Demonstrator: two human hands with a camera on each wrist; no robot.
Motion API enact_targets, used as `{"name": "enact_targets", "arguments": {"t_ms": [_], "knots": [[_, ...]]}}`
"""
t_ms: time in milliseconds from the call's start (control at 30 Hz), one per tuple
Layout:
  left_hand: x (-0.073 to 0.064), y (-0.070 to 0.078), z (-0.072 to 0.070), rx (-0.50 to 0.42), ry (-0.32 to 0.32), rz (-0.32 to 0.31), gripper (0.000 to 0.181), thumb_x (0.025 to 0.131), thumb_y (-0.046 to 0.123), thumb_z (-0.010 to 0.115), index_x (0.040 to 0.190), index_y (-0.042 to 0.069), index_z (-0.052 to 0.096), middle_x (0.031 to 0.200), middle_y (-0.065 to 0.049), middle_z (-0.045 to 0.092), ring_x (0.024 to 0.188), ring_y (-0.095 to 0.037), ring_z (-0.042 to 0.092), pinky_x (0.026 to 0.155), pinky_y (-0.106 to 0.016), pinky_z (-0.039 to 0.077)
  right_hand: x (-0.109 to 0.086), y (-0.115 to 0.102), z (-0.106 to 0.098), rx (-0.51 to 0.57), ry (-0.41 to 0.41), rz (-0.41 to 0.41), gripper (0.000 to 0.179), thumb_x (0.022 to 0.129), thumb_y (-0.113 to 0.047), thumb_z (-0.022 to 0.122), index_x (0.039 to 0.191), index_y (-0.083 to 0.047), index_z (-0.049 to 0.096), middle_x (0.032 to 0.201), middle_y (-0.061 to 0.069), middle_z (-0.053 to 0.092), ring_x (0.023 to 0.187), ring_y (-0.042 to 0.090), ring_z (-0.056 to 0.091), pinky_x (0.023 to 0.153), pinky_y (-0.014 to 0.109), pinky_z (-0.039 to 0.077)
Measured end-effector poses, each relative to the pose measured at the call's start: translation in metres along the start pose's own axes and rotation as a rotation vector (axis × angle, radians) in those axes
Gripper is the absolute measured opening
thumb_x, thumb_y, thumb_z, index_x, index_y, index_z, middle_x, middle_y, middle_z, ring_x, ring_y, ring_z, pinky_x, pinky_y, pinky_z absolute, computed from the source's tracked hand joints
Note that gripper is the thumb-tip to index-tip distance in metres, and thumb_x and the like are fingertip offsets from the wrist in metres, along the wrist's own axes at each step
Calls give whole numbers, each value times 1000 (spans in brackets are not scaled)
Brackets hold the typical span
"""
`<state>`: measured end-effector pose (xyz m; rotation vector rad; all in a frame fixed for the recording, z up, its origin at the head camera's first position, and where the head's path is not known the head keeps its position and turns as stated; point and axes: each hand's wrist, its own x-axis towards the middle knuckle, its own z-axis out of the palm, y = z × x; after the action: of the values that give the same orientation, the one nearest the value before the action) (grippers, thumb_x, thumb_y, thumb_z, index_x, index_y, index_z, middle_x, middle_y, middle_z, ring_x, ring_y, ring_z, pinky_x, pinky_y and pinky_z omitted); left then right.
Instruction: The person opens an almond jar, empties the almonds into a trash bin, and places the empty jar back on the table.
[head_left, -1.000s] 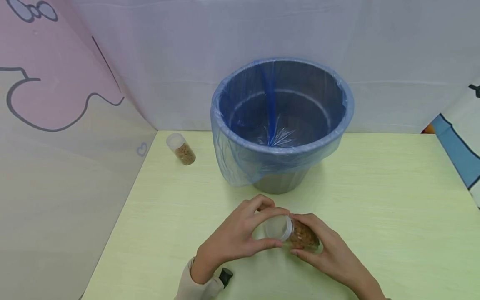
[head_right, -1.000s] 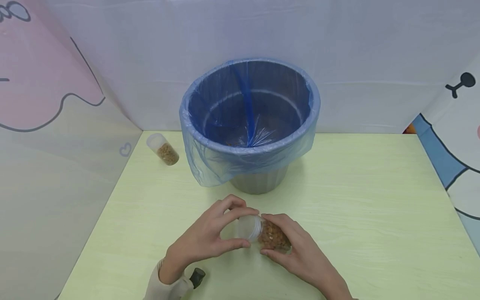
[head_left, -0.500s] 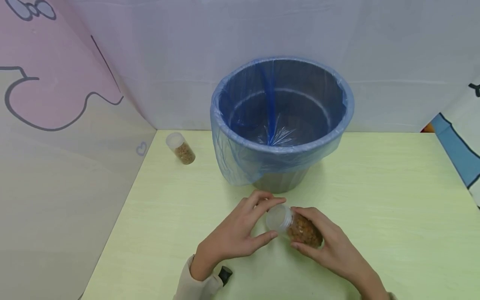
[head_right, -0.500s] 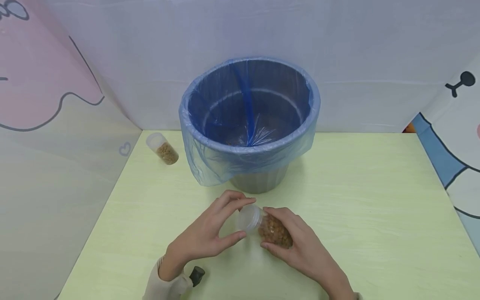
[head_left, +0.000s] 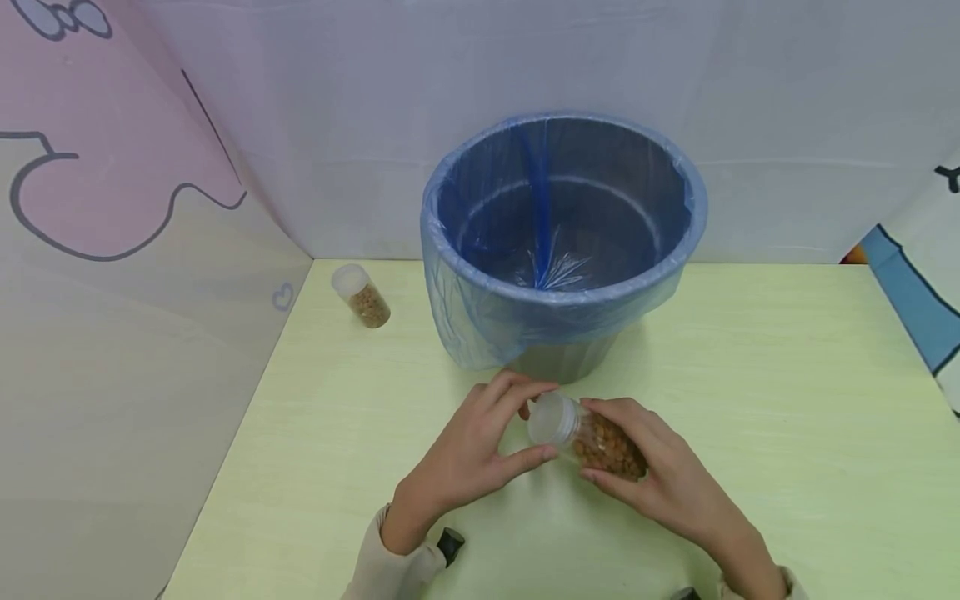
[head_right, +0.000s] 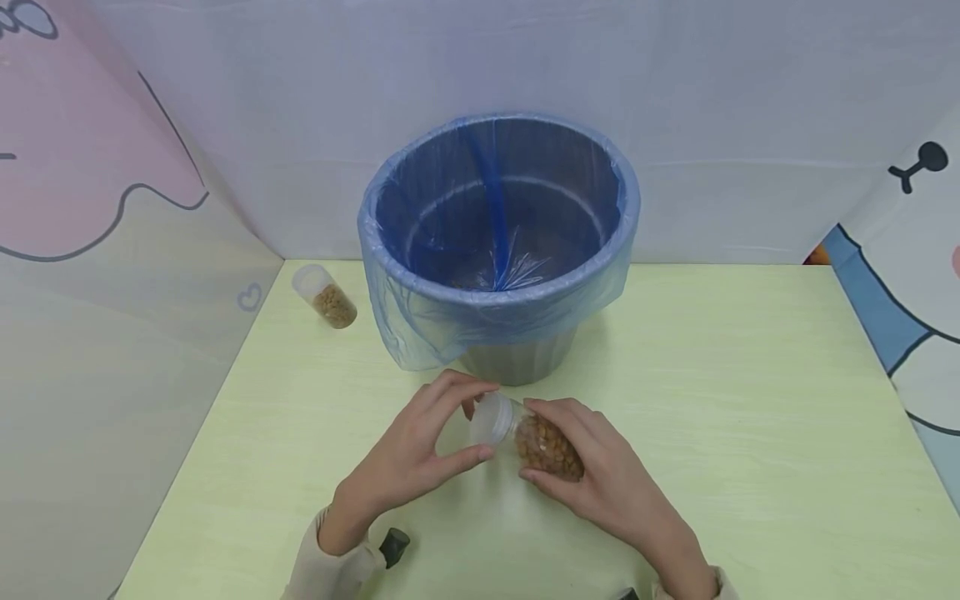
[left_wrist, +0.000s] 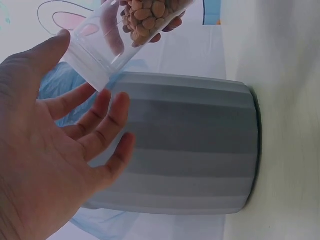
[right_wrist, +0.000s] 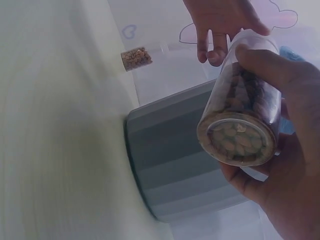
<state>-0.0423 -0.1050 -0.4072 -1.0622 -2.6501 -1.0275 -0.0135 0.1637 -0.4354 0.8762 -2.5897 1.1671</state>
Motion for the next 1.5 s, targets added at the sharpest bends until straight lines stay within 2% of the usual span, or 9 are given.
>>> {"name": "enact_targets", "arguments": {"t_ms": [167, 333, 400, 500, 633, 967, 1267, 1400, 1500], "knots": [[1, 0, 0, 28, -1, -15, 68, 93, 51, 75, 149, 21, 52, 120, 7, 58, 90, -6, 51, 86, -31, 45, 2, -1, -1, -14, -2, -8, 89, 74, -19, 96, 151, -20, 52, 132, -6, 64, 110, 6, 61, 84, 22, 54], [-1, 1, -1, 38, -14, 9, 78, 92, 56, 73, 156, 21, 45, 131, 3, 54, 97, -7, 54, 88, -32, 46, 2, -1, -1, -8, -4, -8, 89, 74, -19, 96, 151, -20, 52, 132, -7, 64, 109, 6, 61, 83, 22, 54], [-2, 1, -1, 35, -13, 38, 79, 92, 48, 77, 158, 22, 41, 138, 0, 52, 103, -8, 55, 91, -33, 47, 2, -1, -1, -2, -2, -6, 89, 74, -18, 96, 151, -20, 52, 132, -6, 64, 109, 6, 61, 83, 21, 54], [-2, 0, -1, 26, -9, 82, 73, 96, 37, 75, 158, 23, 40, 144, -2, 51, 108, -11, 57, 94, -35, 49, 2, -1, -2, 2, -4, 6, 89, 74, -18, 96, 151, -21, 52, 132, -7, 64, 109, 5, 61, 83, 21, 54], [-2, -2, -2, 18, -12, 102, 64, 98, 30, 71, 156, 21, 45, 144, -2, 53, 108, -12, 58, 94, -35, 49, 2, -3, -3, 0, -10, 22, 89, 74, -20, 96, 151, -23, 52, 132, -10, 64, 108, 3, 60, 82, 21, 54], [-3, -1, -4, 20, -11, 66, 57, 101, 42, 67, 152, 22, 50, 136, 5, 57, 100, -8, 56, 92, -32, 47, 0, -3, -2, -12, 1, 15, 88, 74, -20, 96, 150, -21, 54, 132, -11, 64, 108, 3, 60, 82, 22, 53], [-3, -1, -3, 32, -15, 6, 60, 91, 48, 78, 143, 24, 57, 123, 12, 62, 97, -6, 57, 93, -32, 46, -1, -6, -3, -13, -24, 49, 87, 75, -24, 96, 151, -25, 53, 134, -13, 63, 112, 3, 59, 86, 23, 53], [-3, 0, -4, 19, -27, 8, 73, 87, 46, 83, 148, 22, 53, 128, 9, 59, 100, -8, 57, 94, -33, 47, -2, -6, -3, -9, -24, 49, 88, 75, -24, 96, 151, -24, 53, 135, -12, 62, 112, 3, 59, 85, 24, 54], [-3, 0, -5, -4, -33, 55, 74, 91, 38, 81, 154, 21, 46, 140, 3, 55, 106, -9, 57, 96, -34, 48, -2, -5, -3, -9, -21, 46, 88, 74, -23, 96, 151, -22, 53, 134, -12, 63, 111, 3, 59, 85, 25, 55]]}}
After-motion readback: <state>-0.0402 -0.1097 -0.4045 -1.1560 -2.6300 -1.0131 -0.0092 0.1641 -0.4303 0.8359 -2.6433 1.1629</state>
